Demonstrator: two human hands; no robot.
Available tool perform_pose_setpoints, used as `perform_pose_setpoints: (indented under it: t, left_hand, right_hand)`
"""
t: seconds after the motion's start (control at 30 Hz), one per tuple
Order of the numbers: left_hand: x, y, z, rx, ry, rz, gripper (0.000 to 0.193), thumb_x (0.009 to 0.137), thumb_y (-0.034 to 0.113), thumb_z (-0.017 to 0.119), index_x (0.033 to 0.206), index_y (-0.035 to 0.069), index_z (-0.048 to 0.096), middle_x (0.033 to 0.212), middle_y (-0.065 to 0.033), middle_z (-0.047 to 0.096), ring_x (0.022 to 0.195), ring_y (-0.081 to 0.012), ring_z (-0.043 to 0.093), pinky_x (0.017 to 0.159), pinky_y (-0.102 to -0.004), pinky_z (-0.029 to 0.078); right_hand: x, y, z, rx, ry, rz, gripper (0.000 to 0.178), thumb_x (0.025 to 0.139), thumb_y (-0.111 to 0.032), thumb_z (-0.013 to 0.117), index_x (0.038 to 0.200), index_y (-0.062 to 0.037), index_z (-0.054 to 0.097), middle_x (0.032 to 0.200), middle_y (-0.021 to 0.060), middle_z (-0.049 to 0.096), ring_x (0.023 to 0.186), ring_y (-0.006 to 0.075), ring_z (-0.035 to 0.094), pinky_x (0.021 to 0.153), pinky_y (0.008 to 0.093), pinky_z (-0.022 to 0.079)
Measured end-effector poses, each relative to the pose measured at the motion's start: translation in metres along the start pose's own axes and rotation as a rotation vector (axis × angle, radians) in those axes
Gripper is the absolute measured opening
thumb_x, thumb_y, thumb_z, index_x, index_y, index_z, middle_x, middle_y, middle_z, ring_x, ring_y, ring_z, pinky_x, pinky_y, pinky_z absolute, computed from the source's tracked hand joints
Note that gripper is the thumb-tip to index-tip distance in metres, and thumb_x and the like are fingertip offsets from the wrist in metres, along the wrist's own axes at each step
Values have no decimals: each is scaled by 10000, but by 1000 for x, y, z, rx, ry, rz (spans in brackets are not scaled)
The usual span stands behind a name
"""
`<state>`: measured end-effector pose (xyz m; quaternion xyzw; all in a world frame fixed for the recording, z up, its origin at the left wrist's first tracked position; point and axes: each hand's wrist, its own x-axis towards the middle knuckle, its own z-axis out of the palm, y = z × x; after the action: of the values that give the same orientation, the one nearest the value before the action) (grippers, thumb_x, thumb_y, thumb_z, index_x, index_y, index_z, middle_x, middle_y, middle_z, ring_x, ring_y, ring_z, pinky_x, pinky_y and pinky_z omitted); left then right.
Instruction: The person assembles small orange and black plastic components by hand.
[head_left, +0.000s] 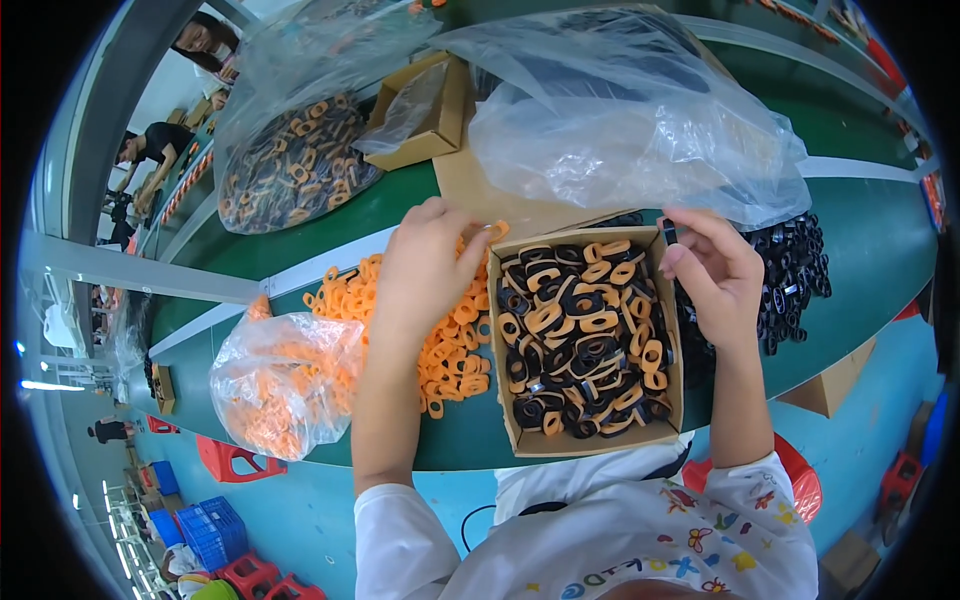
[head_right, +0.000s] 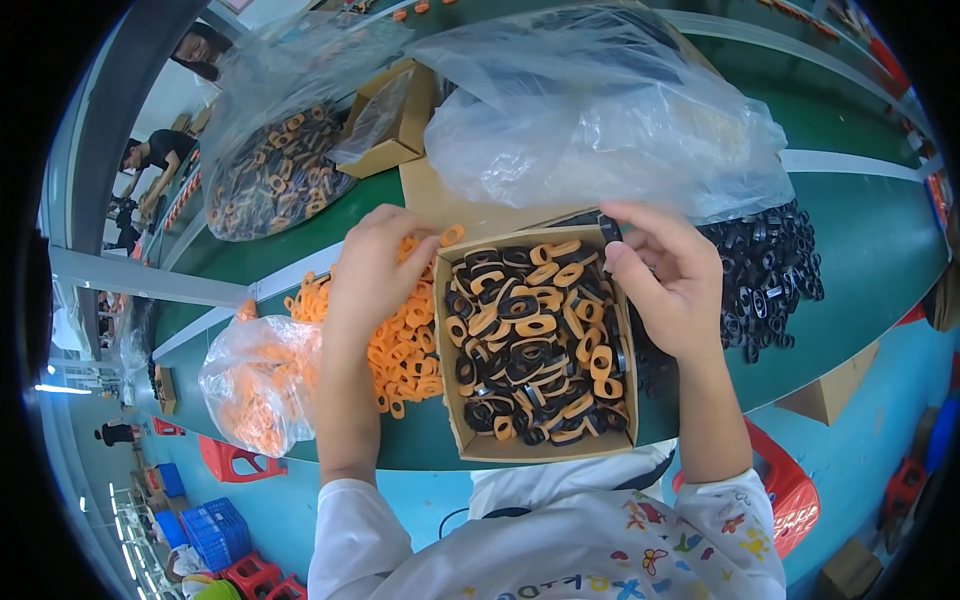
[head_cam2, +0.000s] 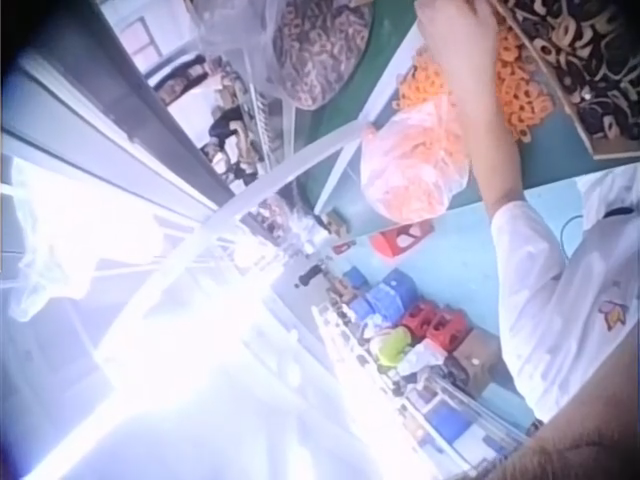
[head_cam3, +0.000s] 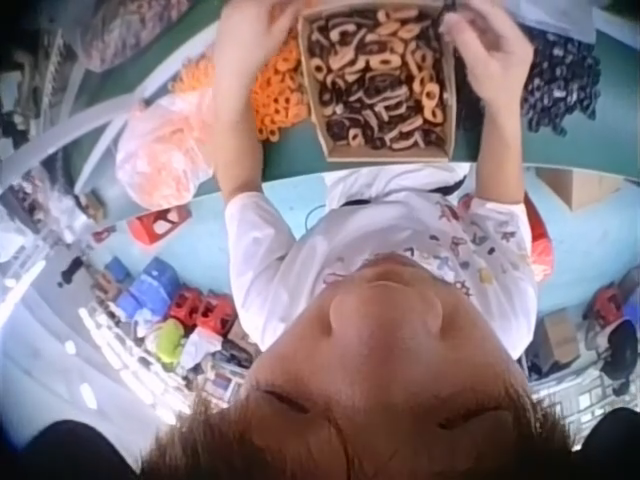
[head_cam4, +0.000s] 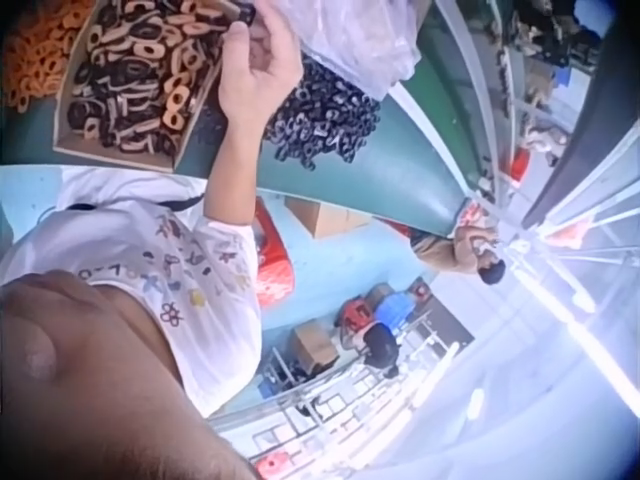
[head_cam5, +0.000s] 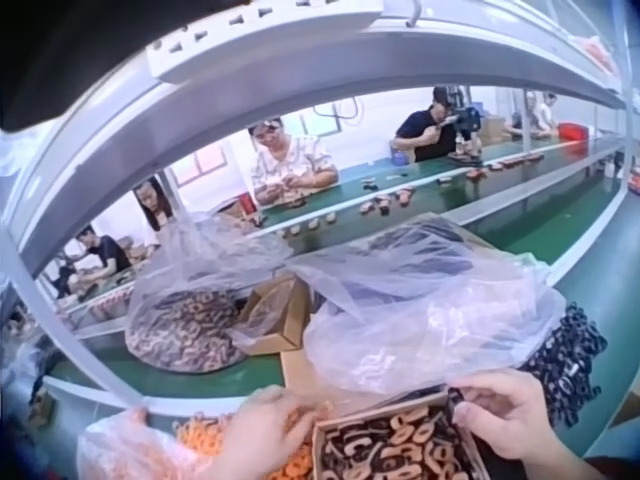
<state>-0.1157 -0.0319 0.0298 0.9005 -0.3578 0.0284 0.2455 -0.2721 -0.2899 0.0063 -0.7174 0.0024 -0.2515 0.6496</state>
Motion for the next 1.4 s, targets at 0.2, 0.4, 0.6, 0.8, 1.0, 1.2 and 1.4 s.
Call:
perform_pose_setpoints:
  t: [0.2,0.4,0.6,0.8,1.0,1.2,1.4]
  left_hand:
    - [2,-8,33,112,35,-10,168,857,207,695,926,54,694,943,-112,632,950,-315,591,788,-446,468]
    - [7,-5,28,87,-69,-108,124,865,157,678,892,38,651,911,-117,668,900,-302,628,768,-421,494]
    - [9,20,-2,-601,240,-149,114,897,28,655,1000,-8,623,970,-122,688,799,-187,683,701,-271,543]
    - [-14,68,-6,-1231,-12,-119,279,907,-21,643,1177,-46,576,1052,-127,670,900,-182,680,816,-302,567]
    - [-21,78,4,-1369,-133,-109,323,896,-75,622,1213,-61,561,1095,-166,660,968,-230,691,862,-326,571]
    - [-22,80,2,-1510,-260,-89,336,914,-71,610,1245,-59,555,1130,-153,646,1029,-217,668,920,-319,548]
    - [-24,81,9,-1486,-230,-47,383,874,-85,662,1235,-42,540,1146,-133,634,1028,-182,662,897,-310,558]
  right_hand:
    - [1,-3,0,-74,-34,-42,336,868,94,590,1200,53,627,1096,109,624,797,102,611,691,214,501]
    - [-1,-4,1,37,18,-12,357,899,59,563,1255,47,587,1097,139,648,777,127,618,696,240,513]
    - [-2,-9,3,592,-87,177,365,941,-24,546,1301,35,534,1106,196,652,789,213,663,684,324,574]
    - [-5,-11,14,662,-159,193,382,943,-30,571,1316,34,523,1123,190,656,841,209,675,741,325,573]
    - [-11,-23,26,422,-146,130,384,916,18,582,1295,56,535,1128,181,646,903,219,666,789,327,559]
    - [-11,-19,28,361,-180,-35,357,880,93,585,1237,69,577,1168,189,595,1014,229,638,844,342,554]
    - [-12,-17,27,386,-202,-81,378,841,138,596,1215,78,588,1150,186,579,1007,232,630,858,340,551]
